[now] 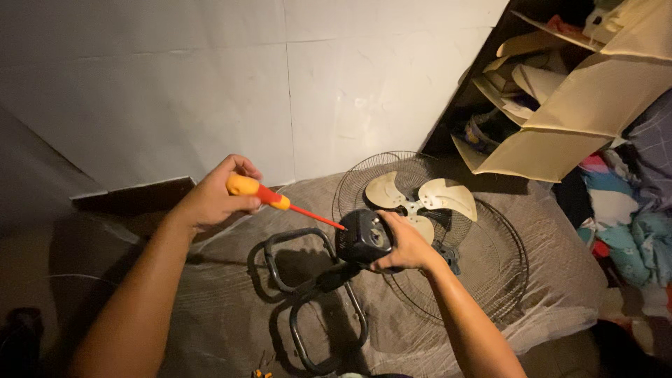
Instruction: The person disassembles a standing fan motor using a screwdriver. They remove screws, separate the motor housing, and detach internal components, placing parts on the bed surface.
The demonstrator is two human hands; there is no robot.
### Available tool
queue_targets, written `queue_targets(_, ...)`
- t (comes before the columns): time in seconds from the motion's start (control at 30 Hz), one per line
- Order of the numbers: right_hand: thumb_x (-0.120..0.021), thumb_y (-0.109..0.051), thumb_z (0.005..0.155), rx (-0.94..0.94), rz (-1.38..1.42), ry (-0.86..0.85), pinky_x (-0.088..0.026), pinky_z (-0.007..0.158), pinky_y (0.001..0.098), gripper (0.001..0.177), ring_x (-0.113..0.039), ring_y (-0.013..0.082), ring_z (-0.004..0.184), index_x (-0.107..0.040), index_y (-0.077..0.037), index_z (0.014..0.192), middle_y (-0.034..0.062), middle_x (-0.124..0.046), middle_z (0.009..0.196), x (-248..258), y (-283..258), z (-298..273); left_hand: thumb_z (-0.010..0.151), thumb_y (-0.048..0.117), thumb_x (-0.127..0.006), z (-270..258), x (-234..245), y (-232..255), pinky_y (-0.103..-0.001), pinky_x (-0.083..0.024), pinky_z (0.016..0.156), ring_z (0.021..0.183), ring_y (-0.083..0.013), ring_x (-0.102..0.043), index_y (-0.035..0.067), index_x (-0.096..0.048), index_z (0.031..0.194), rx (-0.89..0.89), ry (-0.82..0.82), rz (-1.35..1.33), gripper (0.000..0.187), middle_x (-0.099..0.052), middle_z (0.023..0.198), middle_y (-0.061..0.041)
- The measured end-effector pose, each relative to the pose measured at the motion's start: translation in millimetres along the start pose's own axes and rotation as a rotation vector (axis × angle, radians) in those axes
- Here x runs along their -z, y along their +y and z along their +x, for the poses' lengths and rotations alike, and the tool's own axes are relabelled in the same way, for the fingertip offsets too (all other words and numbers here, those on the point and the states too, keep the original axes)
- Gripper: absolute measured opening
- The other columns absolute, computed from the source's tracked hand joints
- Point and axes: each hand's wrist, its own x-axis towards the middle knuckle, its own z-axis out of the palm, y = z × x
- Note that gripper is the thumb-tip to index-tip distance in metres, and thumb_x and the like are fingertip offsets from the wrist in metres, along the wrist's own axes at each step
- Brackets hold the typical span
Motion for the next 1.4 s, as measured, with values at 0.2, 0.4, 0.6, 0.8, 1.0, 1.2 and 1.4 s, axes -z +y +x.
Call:
queue_targets(0.2, -0.098, -0.041, 0.04, -0.032, -0.06, -0.044, -0.045, 0.105, 0.0426, 0.125, -0.054, 0.0376, 0.124, -0.044, 0.001, 0.145, 0.019, -0.058, 0.132, -8.4, -31.5, 1.8, 0.089, 0.017, -0.075, -10.9, 20.8, -13.1, -0.031, -0.056, 0.066, 0.076, -0.0169, -0.066, 0.004, -0.055, 0.118, 0.124, 0.096, 0.144, 0.037, -0.069, 0.096, -0.013)
queue_targets(0.4, -0.096, -0.04, 0.042, -0.001, -0.06, -0.048, -0.045, 0.105, 0.0423, 0.12, -0.054, 0.0378, 0.126, -0.047, 0.003, 0.143, 0.0184, -0.058, 0.135, -14.0, -44.4, 3.1, 0.099, 0.028, -0.071, -33.8, 30.8, -24.5, -0.034, -0.057, 0.068, 0.08, -0.0191, -0.068, -0.002, -0.064, 0.111, 0.323, 0.146, 0.23, 0.033, -0.072, 0.097, -0.013)
queue_targets(0.6, -0.098, -0.04, 0.039, -0.026, -0.08, -0.087, -0.042, 0.109, 0.0434, 0.125, -0.052, 0.0369, 0.128, -0.044, 0.002, 0.144, 0.019, -0.055, 0.136, -2.9, -29.4, 6.1, 0.082, 0.023, -0.082, -45.2, 25.1, -23.8, -0.029, -0.052, 0.064, 0.077, -0.0109, -0.061, 0.006, -0.06, 0.115, -0.007, -0.019, 0.226, 0.043, -0.068, 0.091, -0.006)
queue_targets(0.8, -0.099, -0.034, 0.043, 0.001, -0.208, -0.1, -0.024, 0.117, 0.0553, 0.126, -0.048, 0.0373, 0.135, -0.039, 0.001, 0.149, 0.0181, -0.055, 0.14, 7.5, -17.8, 0.4, 0.092, 0.031, -0.075, -25.8, 6.0, -18.9, -0.031, -0.05, 0.061, 0.069, -0.0141, -0.06, 0.007, -0.067, 0.11, 0.253, 0.071, 0.453, 0.031, -0.07, 0.085, -0.007)
queue_targets(1.0, -0.094, -0.039, 0.055, 0.108, -0.058, -0.019, -0.041, 0.111, 0.0485, 0.11, -0.049, 0.0407, 0.134, -0.044, -0.009, 0.149, 0.0207, -0.049, 0.145, 12.6, -33.5, 10.8, 0.094, 0.028, -0.069, -7.7, -5.1, -3.2, -0.031, -0.05, 0.059, 0.067, -0.0141, -0.063, 0.005, -0.068, 0.109, 0.135, -0.084, 0.338, 0.028, -0.072, 0.088, -0.007)
queue_targets(1.2, -0.096, -0.036, 0.049, 0.116, -0.158, -0.052, -0.041, 0.105, 0.0508, 0.11, -0.048, 0.0433, 0.129, -0.048, -0.013, 0.145, 0.0206, -0.049, 0.14, 21.6, -42.9, 22.7, 0.087, 0.028, -0.078, -5.1, -11.4, 1.6, -0.034, -0.054, 0.064, 0.072, -0.0149, -0.061, 0.004, -0.067, 0.111, -0.27, -0.136, 0.349, 0.036, -0.069, 0.094, -0.01)
queue_targets(1.4, -0.096, -0.038, 0.047, 0.104, -0.163, -0.058, -0.044, 0.103, 0.0504, 0.1, -0.052, 0.0411, 0.125, -0.055, -0.015, 0.135, 0.0172, -0.054, 0.132, 19.3, -45.0, 25.4, 0.101, 0.032, -0.062, -5.3, -15.0, 13.9, -0.033, -0.053, 0.062, 0.063, -0.0152, -0.066, 0.001, -0.076, 0.103, 0.306, 0.026, 0.5, 0.034, -0.073, 0.08, -0.011)
